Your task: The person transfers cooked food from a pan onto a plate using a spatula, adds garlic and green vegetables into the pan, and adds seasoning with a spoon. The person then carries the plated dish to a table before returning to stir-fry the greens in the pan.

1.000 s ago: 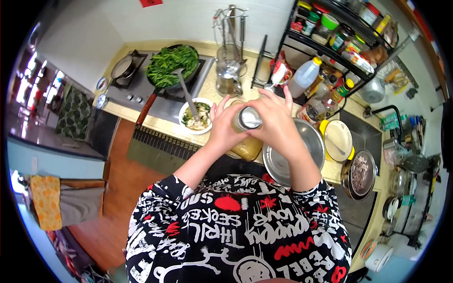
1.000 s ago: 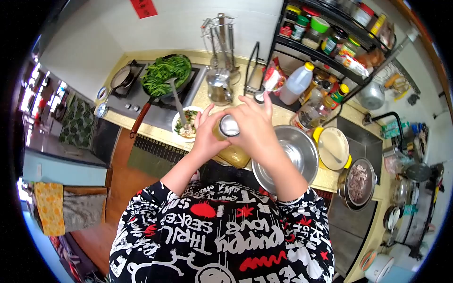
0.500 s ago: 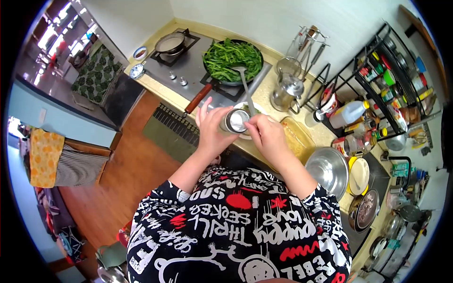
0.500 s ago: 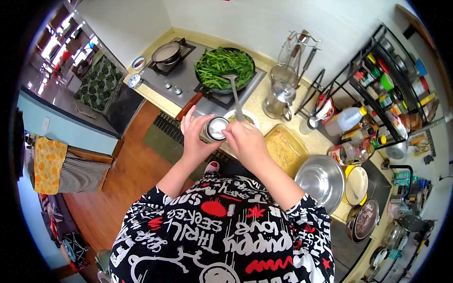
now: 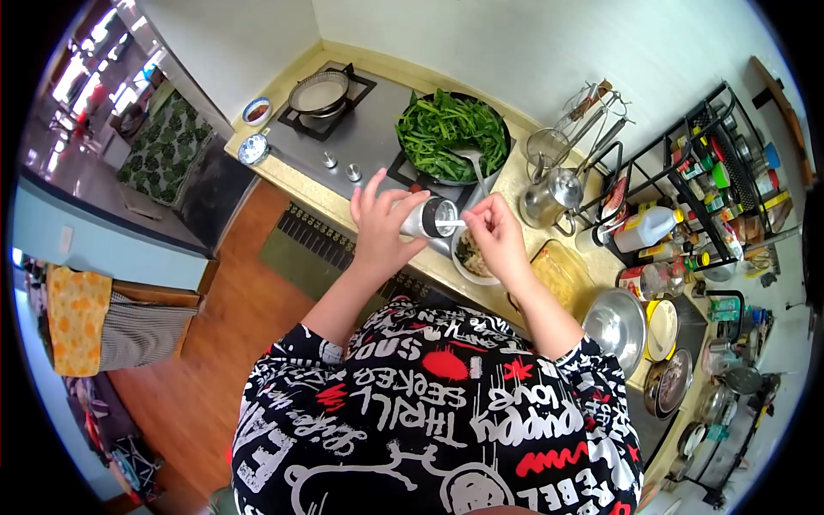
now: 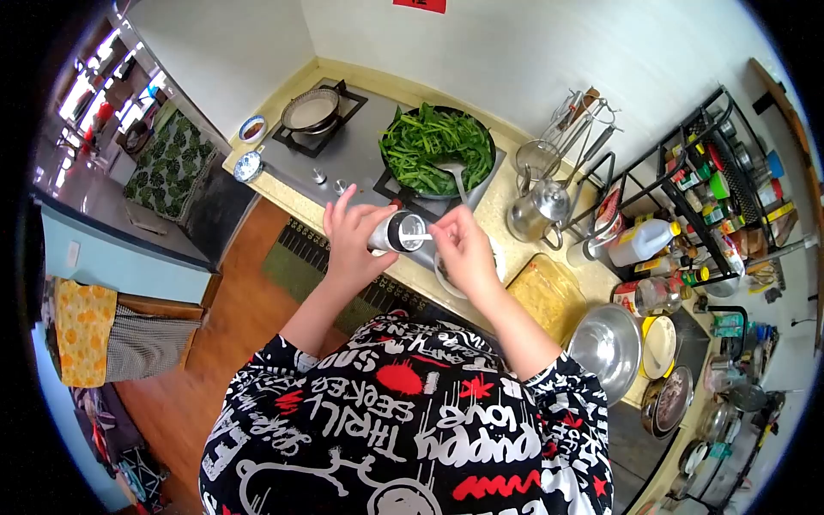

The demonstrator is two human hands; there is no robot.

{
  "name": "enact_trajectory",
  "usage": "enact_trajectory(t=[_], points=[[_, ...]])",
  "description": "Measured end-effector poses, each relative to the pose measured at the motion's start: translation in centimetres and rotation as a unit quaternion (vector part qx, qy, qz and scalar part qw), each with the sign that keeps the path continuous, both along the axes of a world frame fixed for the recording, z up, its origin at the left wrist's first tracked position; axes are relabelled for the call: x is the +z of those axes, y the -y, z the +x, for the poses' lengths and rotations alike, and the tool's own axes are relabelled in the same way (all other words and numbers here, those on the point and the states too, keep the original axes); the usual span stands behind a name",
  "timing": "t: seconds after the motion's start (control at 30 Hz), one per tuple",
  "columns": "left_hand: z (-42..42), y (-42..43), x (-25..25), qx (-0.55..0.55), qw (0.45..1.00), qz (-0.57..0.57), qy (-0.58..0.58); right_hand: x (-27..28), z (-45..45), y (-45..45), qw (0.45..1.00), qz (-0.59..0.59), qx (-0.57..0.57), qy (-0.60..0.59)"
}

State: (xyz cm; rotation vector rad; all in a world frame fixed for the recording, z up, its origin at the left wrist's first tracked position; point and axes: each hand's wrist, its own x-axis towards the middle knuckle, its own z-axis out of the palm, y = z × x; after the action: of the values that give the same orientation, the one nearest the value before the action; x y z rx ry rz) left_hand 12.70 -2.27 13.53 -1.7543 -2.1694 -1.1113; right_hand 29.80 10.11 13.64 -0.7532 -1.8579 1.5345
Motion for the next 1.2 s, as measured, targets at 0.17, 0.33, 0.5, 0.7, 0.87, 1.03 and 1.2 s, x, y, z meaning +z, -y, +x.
enact_trajectory(t=[0.17, 0.33, 0.5, 0.7, 0.87, 1.03, 1.2], points=[[-3.4, -1.4, -1.0, 0.003, 0.999, -0.001, 0.039, 0.7, -1.9, -2.9, 0.996, -0.088, 0.003, -0.026], [-6.6, -3.5, -1.9, -0.005, 0.997, 0.017, 0.077, 2.2, -4.2, -4.8, 0.996, -0.076, -0.025, -0.050], [-9.0, -6.0, -2.9, -0.031, 0.992, 0.040, 0.114, 2.2, -6.2, -6.7, 0.991, -0.104, -0.063, -0.063], [-11.3, -9.2, -4.1, -0.021, 0.990, 0.037, 0.134, 2.3, -7.5, -9.9, 0.978, -0.134, -0.115, -0.108], [-13.5, -10.2, -4.8, 0.009, 0.989, 0.039, 0.142, 3.7, -7.4, -13.2, 0.976, -0.104, -0.159, -0.102], [-15.7, -9.5, -5.3, 0.027, 0.983, 0.034, 0.176, 3.9, -7.2, -15.9, 0.974, -0.071, -0.194, -0.096], [-17.1, -8.9, -5.7, 0.029, 0.985, 0.035, 0.165, 3.9, -7.9, -17.1, 0.970, -0.076, -0.202, -0.114]])
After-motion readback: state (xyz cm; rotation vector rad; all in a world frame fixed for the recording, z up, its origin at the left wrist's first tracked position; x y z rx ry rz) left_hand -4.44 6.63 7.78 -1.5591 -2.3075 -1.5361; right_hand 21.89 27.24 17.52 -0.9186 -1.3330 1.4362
